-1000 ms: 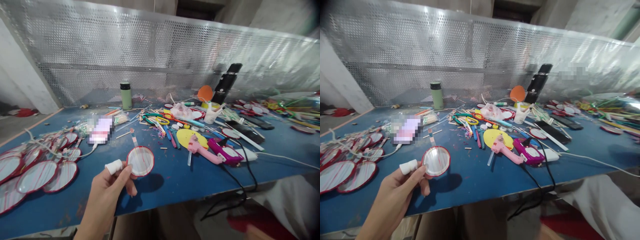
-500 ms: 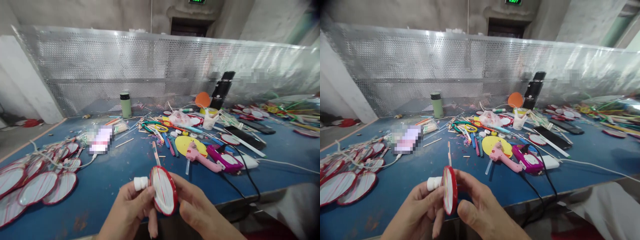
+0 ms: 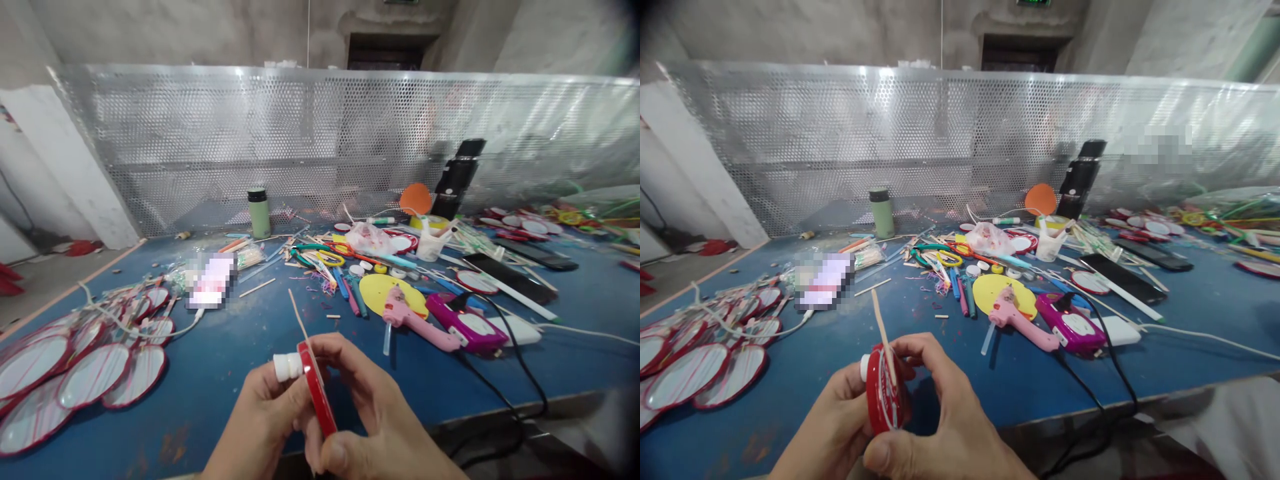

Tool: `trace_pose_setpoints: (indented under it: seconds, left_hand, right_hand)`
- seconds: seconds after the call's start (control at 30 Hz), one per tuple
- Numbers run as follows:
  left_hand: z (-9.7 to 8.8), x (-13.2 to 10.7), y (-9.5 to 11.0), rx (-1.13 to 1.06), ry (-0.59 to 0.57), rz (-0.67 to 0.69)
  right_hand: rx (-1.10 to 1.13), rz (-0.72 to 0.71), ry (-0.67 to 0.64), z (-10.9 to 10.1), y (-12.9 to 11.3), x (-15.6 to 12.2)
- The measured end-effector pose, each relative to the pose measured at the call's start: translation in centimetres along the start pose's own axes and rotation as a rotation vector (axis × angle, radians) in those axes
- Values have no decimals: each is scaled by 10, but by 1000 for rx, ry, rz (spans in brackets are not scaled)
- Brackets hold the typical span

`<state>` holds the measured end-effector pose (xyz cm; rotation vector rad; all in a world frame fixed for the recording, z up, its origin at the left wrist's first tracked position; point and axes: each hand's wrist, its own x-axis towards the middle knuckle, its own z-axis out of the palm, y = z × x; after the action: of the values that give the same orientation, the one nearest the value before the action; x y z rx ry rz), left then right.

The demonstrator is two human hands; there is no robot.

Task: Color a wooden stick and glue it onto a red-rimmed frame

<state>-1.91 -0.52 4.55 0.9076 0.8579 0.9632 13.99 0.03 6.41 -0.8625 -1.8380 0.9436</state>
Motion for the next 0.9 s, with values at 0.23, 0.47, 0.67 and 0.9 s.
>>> trace_pose_setpoints:
  seconds: [0.23, 0.47, 0.67, 0.9]
  left_hand:
    - [-29, 1, 2, 347, 453, 286]
    - [-35, 7, -15, 793, 489, 463]
    - [-37, 9, -22, 969, 436, 517]
    - [-47, 11, -30, 1150, 398, 673]
  right_hand:
    - [-638, -1, 238, 3, 32, -4]
    - [-1034, 24, 146, 15, 44, 0]
    - [-1052, 16, 132, 14, 42, 1]
    - [-1082, -122, 227, 15, 44, -1]
